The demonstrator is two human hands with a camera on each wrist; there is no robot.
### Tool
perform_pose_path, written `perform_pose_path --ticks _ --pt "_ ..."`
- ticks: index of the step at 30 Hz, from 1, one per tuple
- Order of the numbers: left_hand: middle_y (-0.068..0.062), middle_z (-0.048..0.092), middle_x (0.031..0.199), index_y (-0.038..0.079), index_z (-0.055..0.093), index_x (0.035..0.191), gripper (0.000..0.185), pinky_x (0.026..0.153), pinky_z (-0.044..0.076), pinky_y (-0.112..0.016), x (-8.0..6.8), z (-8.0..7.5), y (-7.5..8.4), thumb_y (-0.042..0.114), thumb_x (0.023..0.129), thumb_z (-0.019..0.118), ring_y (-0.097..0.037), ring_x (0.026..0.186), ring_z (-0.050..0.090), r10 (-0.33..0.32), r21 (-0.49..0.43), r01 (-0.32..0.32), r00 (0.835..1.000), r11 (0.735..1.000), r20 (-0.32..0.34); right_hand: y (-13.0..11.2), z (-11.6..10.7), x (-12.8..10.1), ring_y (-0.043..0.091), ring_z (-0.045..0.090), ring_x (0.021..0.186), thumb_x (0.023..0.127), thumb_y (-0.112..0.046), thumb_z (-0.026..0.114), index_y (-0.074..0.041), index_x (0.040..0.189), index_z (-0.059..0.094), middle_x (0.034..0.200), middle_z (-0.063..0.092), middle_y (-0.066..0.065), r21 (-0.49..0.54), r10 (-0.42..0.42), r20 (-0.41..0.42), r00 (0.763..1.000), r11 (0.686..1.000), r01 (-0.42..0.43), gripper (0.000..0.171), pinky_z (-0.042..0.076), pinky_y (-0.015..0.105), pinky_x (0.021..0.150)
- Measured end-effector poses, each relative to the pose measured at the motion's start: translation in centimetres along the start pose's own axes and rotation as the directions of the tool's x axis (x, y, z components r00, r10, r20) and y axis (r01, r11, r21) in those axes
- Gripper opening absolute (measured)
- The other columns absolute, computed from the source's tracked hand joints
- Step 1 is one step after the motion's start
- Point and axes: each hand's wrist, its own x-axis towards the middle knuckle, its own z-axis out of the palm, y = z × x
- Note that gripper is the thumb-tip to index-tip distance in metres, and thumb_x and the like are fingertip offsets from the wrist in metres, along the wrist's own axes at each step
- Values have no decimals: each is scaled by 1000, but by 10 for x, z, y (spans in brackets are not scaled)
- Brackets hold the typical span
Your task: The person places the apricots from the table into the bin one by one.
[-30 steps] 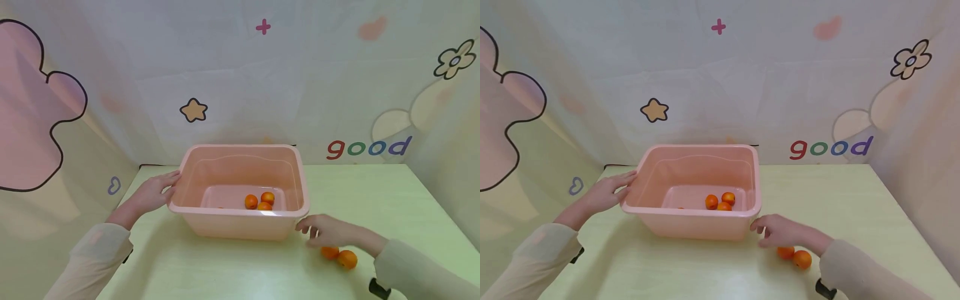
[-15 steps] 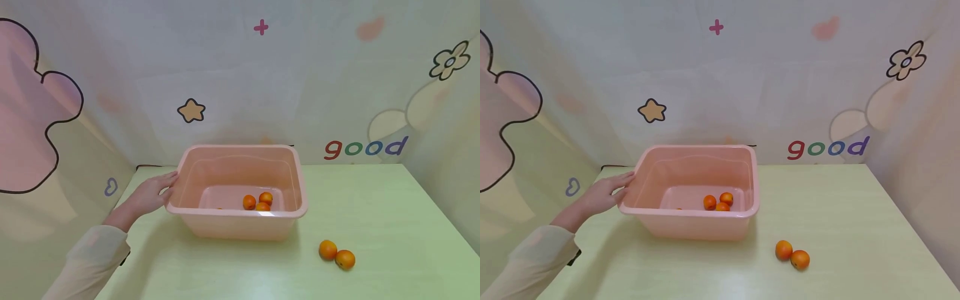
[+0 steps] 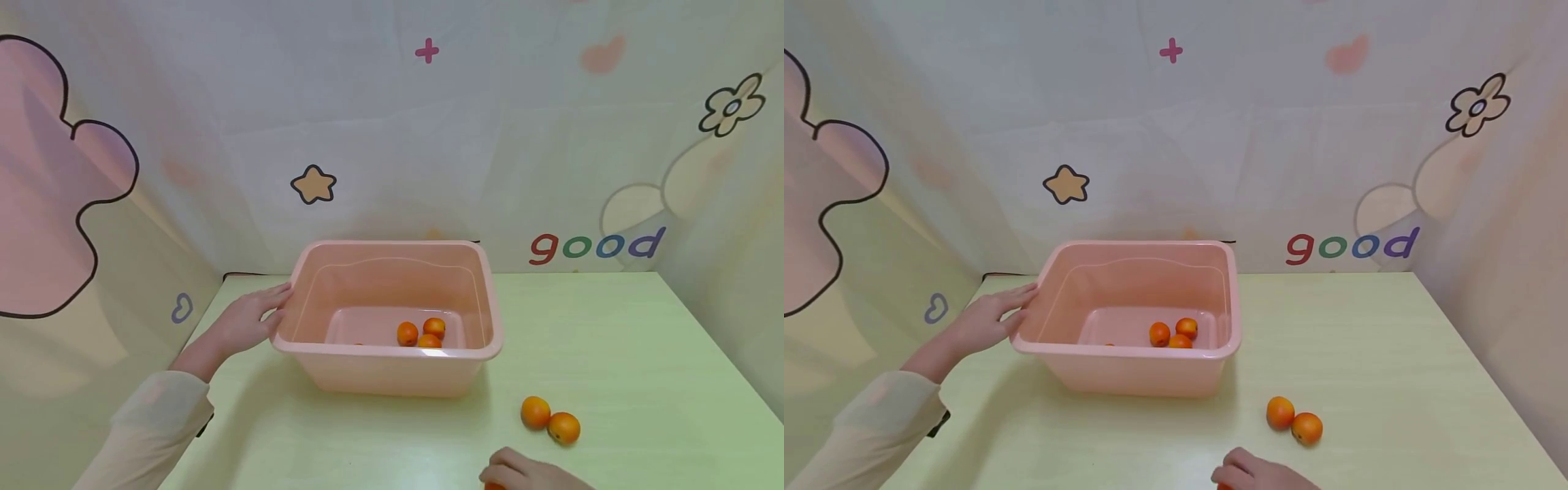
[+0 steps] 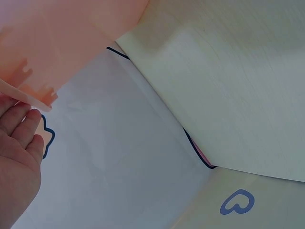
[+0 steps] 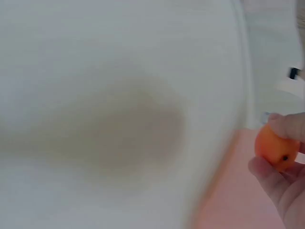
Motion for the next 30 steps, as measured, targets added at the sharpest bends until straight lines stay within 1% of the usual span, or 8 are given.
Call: perform_pose_path --ticks 2,4,6,9,12,18,25,30 --pt "-16 38 137 2 42 130 44 97 33 -54 0 0 -1 16 89 46 -38 123 38 3 4 -3 1000 1000 -3 -13 -33 0 -1 48 84 86 -46 48 -29 110 53 107 50 -11 -100 -139 -7 990 985 137 31 47 13 69" --pt "-16 38 137 3 42 130 44 97 33 -54 0 0 -1 16 89 46 -38 123 38 0 7 0 1000 1000 -4 -23 -56 4 0 50 86 85 -44 50 -27 112 52 110 50 -11 -33 -132 -27 991 991 131 31 48 17 73" --pt "-16 39 137 2 42 130 43 97 33 -54 0 0 -2 15 89 46 -38 123 38 0 10 0 1000 1000 -4 -31 -73 10 3 53 91 85 -42 52 -29 112 54 111 54 -11 -79 -181 -60 982 981 176 30 50 20 76" --pt "-15 38 137 3 42 130 43 97 33 -54 0 -1 -1 14 89 46 -38 123 38 -5 6 5 1000 1000 -3 -39 -94 21 8 55 93 84 -38 54 -25 109 58 108 59 -9 -220 -304 -146 942 938 269 29 51 24 77" --pt "-15 38 137 2 42 130 43 98 33 -54 -1 -2 0 14 89 46 -38 123 37 -9 1 9 1000 1000 2 -46 -116 37 8 55 96 81 -36 58 -24 108 60 108 60 -10 -200 -257 -126 958 953 229 30 51 27 80" --pt "-16 37 138 2 41 131 44 98 32 -54 0 -2 1 15 89 46 -38 124 37 -13 -13 13 1000 1000 8 -58 -160 74 6 55 85 76 -13 68 -18 108 62 102 62 -8 -108 -109 -45 993 989 103 33 50 21 74" --pt "-15 37 138 3 40 131 44 98 32 -54 0 0 0 17 90 46 -38 124 36 -18 -14 19 1000 1000 10 -67 -201 120 10 53 79 77 -10 66 -13 102 62 88 61 -7 -199 -74 24 997 977 78 25 48 22 72" --pt "-14 37 138 4 40 132 45 98 32 -54 0 0 0 18 90 47 -37 124 37 -15 -18 15 1000 1000 7 -67 -217 153 16 53 85 77 -7 62 -12 104 62 93 61 -1 -252 6 53 999 968 7 27 48 27 77"
